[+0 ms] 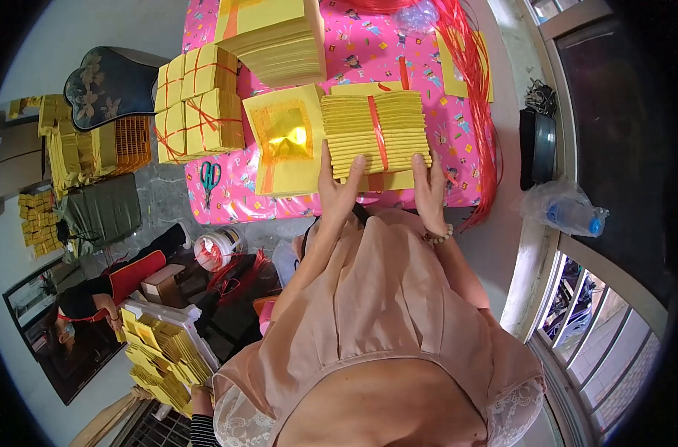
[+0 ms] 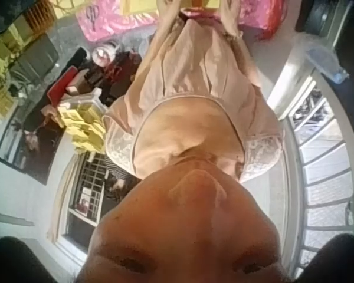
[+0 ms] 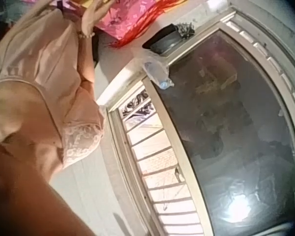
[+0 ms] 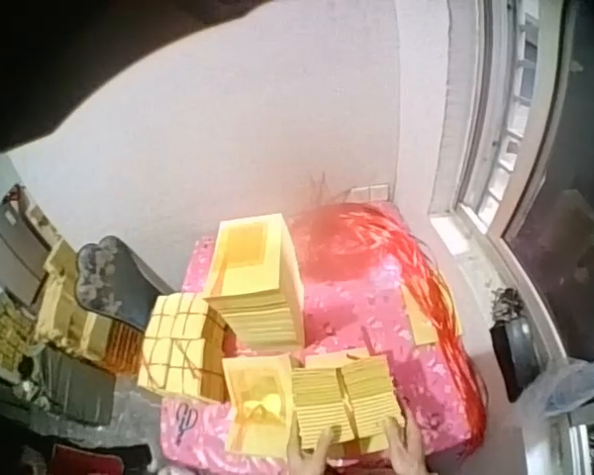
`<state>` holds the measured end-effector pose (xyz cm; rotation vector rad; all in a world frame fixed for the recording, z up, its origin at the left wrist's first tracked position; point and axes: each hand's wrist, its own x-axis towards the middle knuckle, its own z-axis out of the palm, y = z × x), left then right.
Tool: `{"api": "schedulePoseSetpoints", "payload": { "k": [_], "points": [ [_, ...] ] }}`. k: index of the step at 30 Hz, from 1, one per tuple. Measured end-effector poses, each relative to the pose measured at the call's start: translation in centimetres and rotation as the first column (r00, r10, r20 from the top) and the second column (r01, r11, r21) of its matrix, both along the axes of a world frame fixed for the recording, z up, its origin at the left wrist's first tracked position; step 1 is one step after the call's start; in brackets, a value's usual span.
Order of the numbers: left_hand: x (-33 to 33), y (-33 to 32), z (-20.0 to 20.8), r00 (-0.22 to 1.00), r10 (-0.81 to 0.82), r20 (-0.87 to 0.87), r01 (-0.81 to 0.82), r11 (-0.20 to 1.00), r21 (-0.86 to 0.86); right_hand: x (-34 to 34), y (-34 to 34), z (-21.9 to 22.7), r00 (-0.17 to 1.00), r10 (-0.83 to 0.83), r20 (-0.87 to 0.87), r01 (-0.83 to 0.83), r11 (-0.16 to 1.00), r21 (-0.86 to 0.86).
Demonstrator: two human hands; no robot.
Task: Bundling stacks of yellow paper with red ribbons and adding decorative inserts.
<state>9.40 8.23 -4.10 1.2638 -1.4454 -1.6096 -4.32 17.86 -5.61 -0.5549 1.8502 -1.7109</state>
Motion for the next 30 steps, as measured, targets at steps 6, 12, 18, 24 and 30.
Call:
{"api": "schedulePoseSetpoints", "payload": {
  "k": [6,12,18,24,30],
  "points": [
    [0.1,-0.1,-0.6,0.999,-0.022,0.036,0.023,0.999,-0.031,0.4,0.7,-0.1,0.989,0.133,0.061,-0.143,0.969,0.204],
    [0.5,-0.9,0.2,0.995,-0.077,0.065,0.077,0.997,0.006,1.9,0.1,0.8,0.987,0.096,-0.128,-0.076,0.985,0.158],
    [0.9,-1.3,0.4,0.992,-0.116,-0.042,0.119,0.990,0.074,0.1,0.5,1.6,0.986,0.167,0.026,-0.168,0.984,0.058],
    [0.4,-3.4,1.7,0.985,-0.151,-0.085,0.155,0.987,0.047,-4.8,-2.3,-0.3,0.979,0.154,0.135,-0.142,0.985,-0.096],
    [-0.4,-4.4,0.7,0.916,-0.156,-0.370,0.244,0.948,0.203,-4.8,-2.8,-1.5,0.839,0.306,0.450,-0.227,0.949,-0.221]
  ]
}}
